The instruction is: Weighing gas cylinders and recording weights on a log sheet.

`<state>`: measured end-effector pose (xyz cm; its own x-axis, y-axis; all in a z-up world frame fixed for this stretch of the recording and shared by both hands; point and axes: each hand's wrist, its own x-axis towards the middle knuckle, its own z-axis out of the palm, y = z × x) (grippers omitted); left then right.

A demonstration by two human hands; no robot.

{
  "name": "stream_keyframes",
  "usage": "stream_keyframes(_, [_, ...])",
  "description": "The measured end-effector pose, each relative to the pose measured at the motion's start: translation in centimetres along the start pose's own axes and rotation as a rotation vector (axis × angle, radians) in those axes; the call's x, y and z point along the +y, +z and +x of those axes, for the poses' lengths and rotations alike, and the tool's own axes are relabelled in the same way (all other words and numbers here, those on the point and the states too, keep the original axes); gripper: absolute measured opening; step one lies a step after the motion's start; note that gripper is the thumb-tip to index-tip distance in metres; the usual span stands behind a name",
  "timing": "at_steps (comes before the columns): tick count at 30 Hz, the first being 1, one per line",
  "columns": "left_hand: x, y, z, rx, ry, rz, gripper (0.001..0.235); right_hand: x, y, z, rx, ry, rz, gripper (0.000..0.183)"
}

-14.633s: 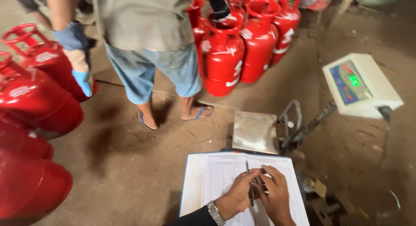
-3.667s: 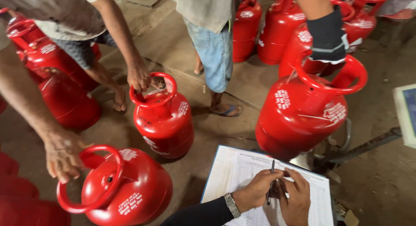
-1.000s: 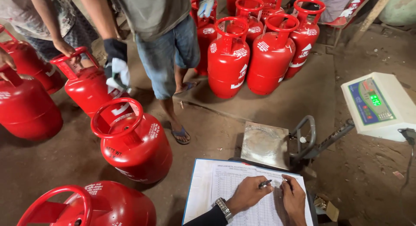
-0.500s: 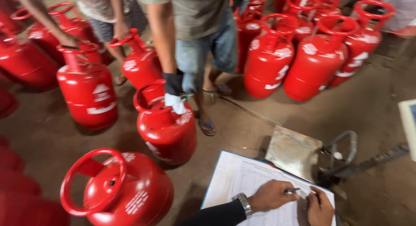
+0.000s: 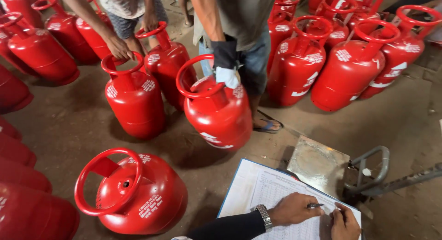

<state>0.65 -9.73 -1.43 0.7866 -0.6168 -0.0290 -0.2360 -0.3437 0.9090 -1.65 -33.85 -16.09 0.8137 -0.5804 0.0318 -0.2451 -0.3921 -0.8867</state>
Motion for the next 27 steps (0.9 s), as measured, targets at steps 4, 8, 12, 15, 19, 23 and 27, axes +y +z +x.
stream_keyframes(4, [-0.9, 0.7, 0.5, 0.068, 0.037, 0.016, 0.042, -0.4, -0.5, -0.6, -0.021, -0.067, 0.044, 0.028])
stream_keyframes(8, [-1.6, 0.4, 1.7, 0.094, 0.096, -0.046, 0.039, -2.8, -0.7, -1.5, 0.014, 0.017, -0.012, 0.029])
stream_keyframes(12, [1.6, -2.4, 2.1, 0.258, 0.331, -0.17, 0.027, -3.3, -0.8, -1.9, -0.006, 0.025, 0.106, 0.026])
stream_keyframes(15, [5.8, -6.2, 2.5, 0.507, 0.585, -0.045, 0.022, -3.9, -0.9, -2.4, -0.014, 0.032, 0.173, 0.025])
stream_keyframes(19, [9.0, -11.7, 5.8, 0.812, 0.764, 0.295, 0.036, -4.4, -0.9, -2.6, -0.028, 0.036, 0.266, 0.023])
stream_keyframes(23, [11.3, -16.4, 10.9, 0.756, 0.694, 0.426, 0.043, -5.3, -1.1, -2.7, 0.027, -0.069, 0.14, 0.024])
stream_keyframes(27, [10.0, -17.5, 18.0, 0.409, 0.568, 0.663, 0.042, -7.2, -1.8, -3.2, 0.007, -0.019, 0.089, 0.026])
